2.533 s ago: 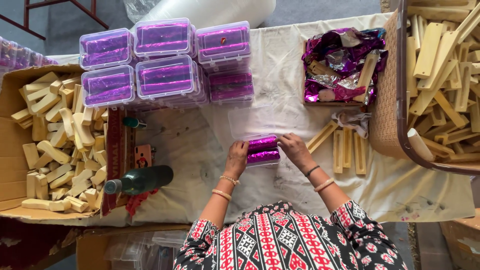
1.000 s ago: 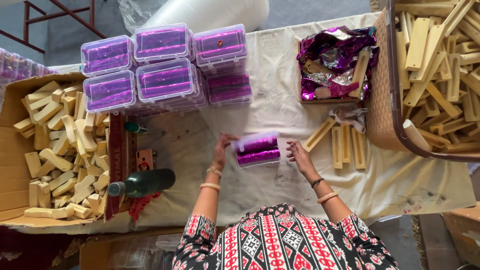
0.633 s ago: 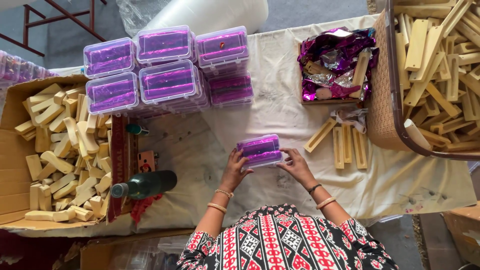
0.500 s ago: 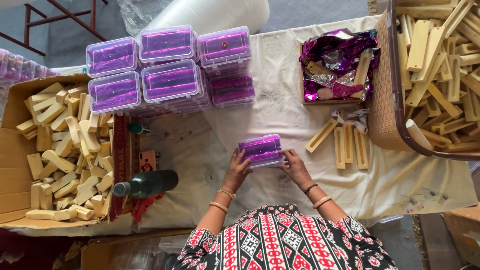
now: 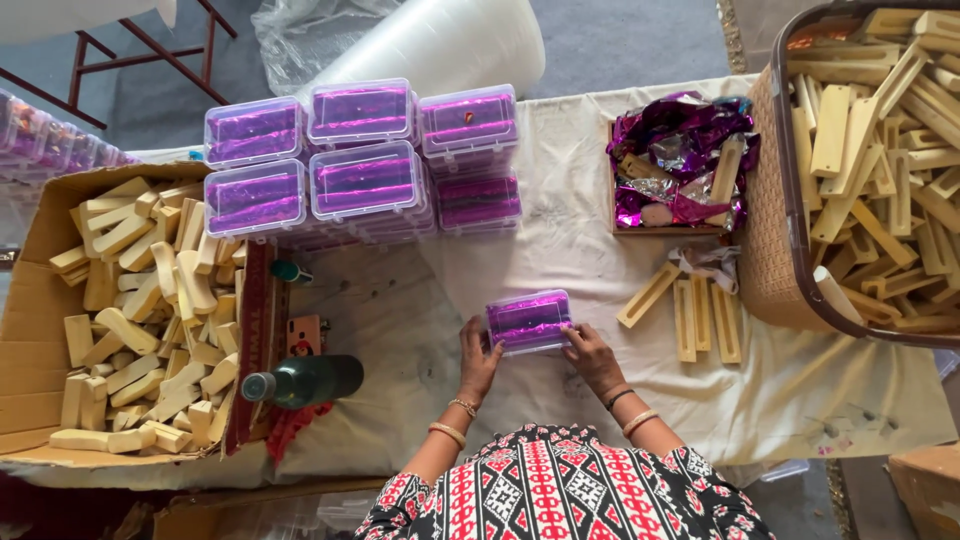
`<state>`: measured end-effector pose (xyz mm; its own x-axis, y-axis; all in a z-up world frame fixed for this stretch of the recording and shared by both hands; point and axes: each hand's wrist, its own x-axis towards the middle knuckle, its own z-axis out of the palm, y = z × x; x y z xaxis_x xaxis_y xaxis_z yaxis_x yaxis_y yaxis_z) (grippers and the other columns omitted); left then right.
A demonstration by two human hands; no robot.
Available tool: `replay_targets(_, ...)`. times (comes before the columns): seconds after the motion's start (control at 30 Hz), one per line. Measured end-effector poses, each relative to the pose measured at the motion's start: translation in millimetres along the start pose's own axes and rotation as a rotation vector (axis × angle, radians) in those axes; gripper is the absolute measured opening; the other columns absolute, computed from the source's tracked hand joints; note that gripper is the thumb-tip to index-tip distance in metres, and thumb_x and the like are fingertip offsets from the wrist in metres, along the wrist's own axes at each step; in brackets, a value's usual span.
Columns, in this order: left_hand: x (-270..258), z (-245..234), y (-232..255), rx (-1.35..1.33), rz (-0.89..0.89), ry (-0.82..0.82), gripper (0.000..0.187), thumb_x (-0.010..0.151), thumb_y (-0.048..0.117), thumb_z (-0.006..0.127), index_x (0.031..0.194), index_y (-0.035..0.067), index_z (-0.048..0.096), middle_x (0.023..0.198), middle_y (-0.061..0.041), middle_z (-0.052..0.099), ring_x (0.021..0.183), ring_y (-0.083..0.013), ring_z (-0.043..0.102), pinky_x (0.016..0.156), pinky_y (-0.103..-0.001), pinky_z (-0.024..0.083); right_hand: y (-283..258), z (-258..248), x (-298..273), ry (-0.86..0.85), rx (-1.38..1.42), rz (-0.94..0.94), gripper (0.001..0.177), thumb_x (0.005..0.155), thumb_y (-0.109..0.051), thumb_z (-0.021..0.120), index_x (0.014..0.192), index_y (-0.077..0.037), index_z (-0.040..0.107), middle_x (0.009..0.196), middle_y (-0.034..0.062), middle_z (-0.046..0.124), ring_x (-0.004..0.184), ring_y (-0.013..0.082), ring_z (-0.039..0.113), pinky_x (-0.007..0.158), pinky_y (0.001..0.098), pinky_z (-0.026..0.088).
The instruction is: The person sits on the floor and picks up small wooden blocks from a basket. They wrap the blocks in shiny purple foil and place them into clear plastic containers, stacking the filled containers on the table.
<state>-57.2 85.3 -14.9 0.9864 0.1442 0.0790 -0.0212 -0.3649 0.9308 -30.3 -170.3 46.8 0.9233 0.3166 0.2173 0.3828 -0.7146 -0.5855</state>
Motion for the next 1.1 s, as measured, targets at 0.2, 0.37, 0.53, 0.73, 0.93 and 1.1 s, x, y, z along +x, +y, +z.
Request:
replay_targets(0.2, 1, 17, -46, -0.222, -0.147, -0.022, 0.068, 0.088, 0.009, 0.076, 0.149, 0.006, 0.046, 0.142, -0.01, 0.053, 0.126, -0.0233, 0.06, 0.106, -0.034, 0.052, 21, 23, -5, 0.037, 0.474, 0.38, 0.059, 0.079, -0.008, 0.076, 0.132, -0.012, 0.05, 0.113, 0.0086, 0.061, 0.093, 0.0228, 0.065, 0.081, 0.0365, 0.058)
replay_targets(0.37, 5, 7, -16, -0.345, -0.257, -0.013, 0.068, 0.083, 0.004, 0.075, 0.146, 0.007, 0.051, 0.138, -0.008, 0.055, 0.119, -0.0199, 0.062, 0.099, -0.034, 0.057, 52, 48, -14, 0.007, 1.053, 0.583, 0.051, 0.092, -0.009, 0.072, 0.14, -0.01, 0.055, 0.124, 0.0062, 0.062, 0.105, 0.0132, 0.063, 0.089, 0.033, 0.056)
replay_targets(0.53, 14, -10, 0, -0.6, -0.202, -0.02, 0.053, 0.095, 0.013, 0.064, 0.147, 0.006, 0.054, 0.14, -0.008, 0.058, 0.122, -0.0192, 0.061, 0.102, -0.034, 0.053, 28, 22, 14, 0.031, 1.33, 0.673, 0.054, 0.095, -0.009, 0.063, 0.146, -0.017, 0.047, 0.109, 0.008, 0.066, 0.095, 0.0154, 0.068, 0.093, 0.0377, 0.058)
replay_targets(0.73, 31, -36, -54, 0.44, 0.109, 0.066, 0.046, 0.104, 0.032, 0.051, 0.147, 0.015, 0.055, 0.153, -0.007, 0.053, 0.149, -0.0335, 0.041, 0.126, -0.046, 0.031, 27, 13, 58, 0.088, 1.544, 0.647, 0.05, 0.096, -0.009, 0.059, 0.144, -0.016, 0.046, 0.105, 0.0067, 0.072, 0.093, 0.0192, 0.07, 0.093, 0.045, 0.058)
replay_targets(0.93, 7, -72, -27, 0.821, 0.255, -0.114, 0.068, 0.093, 0.039, 0.056, 0.152, 0.013, 0.039, 0.159, -0.012, 0.035, 0.149, -0.0363, 0.024, 0.12, -0.056, 0.014, 23, -5, 121, 0.159, 1.557, 0.525, 0.05, 0.099, -0.009, 0.06, 0.146, -0.016, 0.046, 0.106, 0.0072, 0.068, 0.096, 0.0197, 0.071, 0.095, 0.047, 0.058)
replay_targets(1.1, 6, -72, -36, 0.771, 0.239, -0.123, 0.065, 0.093, 0.037, 0.057, 0.15, 0.01, 0.043, 0.158, -0.014, 0.037, 0.149, -0.0358, 0.025, 0.121, -0.055, 0.015, 10, -31, 174, 0.237, 1.51, 0.419, 0.047, 0.099, -0.007, 0.059, 0.145, -0.012, 0.047, 0.111, 0.0076, 0.069, 0.092, 0.0218, 0.071, 0.092, 0.0463, 0.06)
